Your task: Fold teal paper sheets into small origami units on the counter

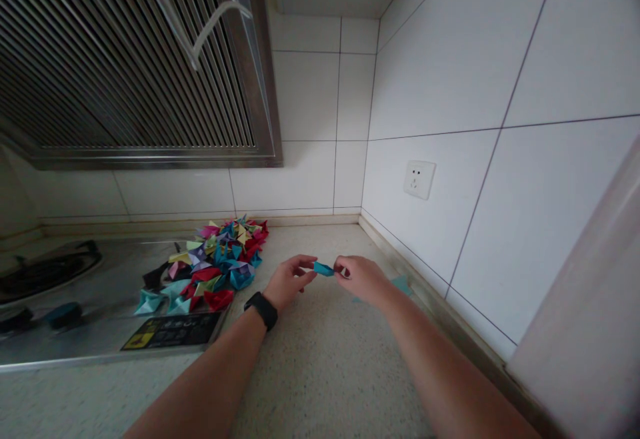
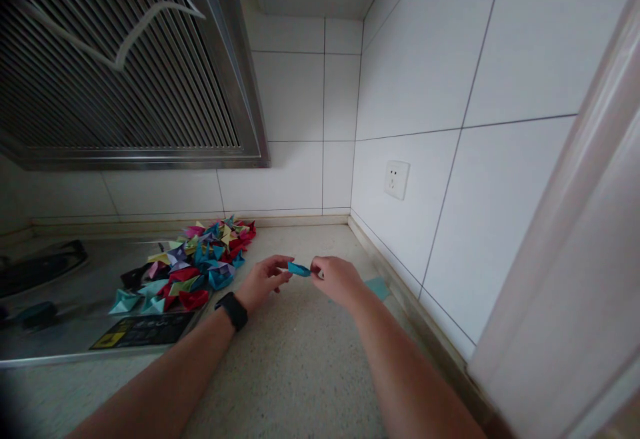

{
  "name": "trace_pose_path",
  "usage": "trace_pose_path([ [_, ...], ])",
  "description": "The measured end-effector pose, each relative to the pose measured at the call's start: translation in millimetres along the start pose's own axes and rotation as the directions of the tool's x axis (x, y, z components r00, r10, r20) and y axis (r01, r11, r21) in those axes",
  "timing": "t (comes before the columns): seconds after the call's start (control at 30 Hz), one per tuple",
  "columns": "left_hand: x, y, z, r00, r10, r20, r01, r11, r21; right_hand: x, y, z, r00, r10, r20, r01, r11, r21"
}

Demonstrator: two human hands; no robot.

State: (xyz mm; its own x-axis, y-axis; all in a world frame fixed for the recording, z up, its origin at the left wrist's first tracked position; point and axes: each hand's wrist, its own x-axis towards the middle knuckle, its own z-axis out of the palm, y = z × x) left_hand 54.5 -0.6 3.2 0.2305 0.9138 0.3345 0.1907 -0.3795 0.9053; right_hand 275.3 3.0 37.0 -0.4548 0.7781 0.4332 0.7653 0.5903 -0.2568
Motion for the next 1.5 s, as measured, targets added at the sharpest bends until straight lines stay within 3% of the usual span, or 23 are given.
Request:
trace_pose_path([
  [0.3, -2.8, 2.6, -0.7, 0.993, 0.103, 0.049, -0.112, 0.969, 0.219, -0.1, -4.1, -7.9, 0.996, -0.021, -0.09, 0.021, 1.0, -0.001],
  [0.5, 1.6, 0.8, -5.3, 0.996, 0.031, -0.087, -0.026, 0.998, 0.06, 0.3, -5.5, -5.6, 0.99, -0.075, -0.123, 0.095, 0.982, 0.165],
  [0.67, 1.9, 1.6, -5.9, 0.994, -0.034, -0.101, 0.025, 0.995, -0.096, 2.9, -4.7, 0.6, 0.994, -0.037, -0.099, 0.064, 0.957, 0.284],
  [0.83, 0.1, 4.9, -1.7, 0.996, -0.054, -0.066, 0.044, 0.988, -0.148, 4.7, -7.0, 8.0, 0.999, 0.022, -0.024, -0.006, 0.852, 0.524],
  [1.07, -5.9, 14.0, 3.2, 0.996, -0.015, 0.083, 0.032, 0.978, -0.208, 4.5, -12.2, 17.5, 0.988, -0.03, 0.151, -0.108, 0.57, 0.815],
  [1.5, -9.6, 24.9, 3.8, 0.994, -0.046, 0.1, 0.073, 0.958, -0.277, 2.3, -14.8, 8.8, 0.979, -0.087, 0.183, -0.11, 0.53, 0.841],
])
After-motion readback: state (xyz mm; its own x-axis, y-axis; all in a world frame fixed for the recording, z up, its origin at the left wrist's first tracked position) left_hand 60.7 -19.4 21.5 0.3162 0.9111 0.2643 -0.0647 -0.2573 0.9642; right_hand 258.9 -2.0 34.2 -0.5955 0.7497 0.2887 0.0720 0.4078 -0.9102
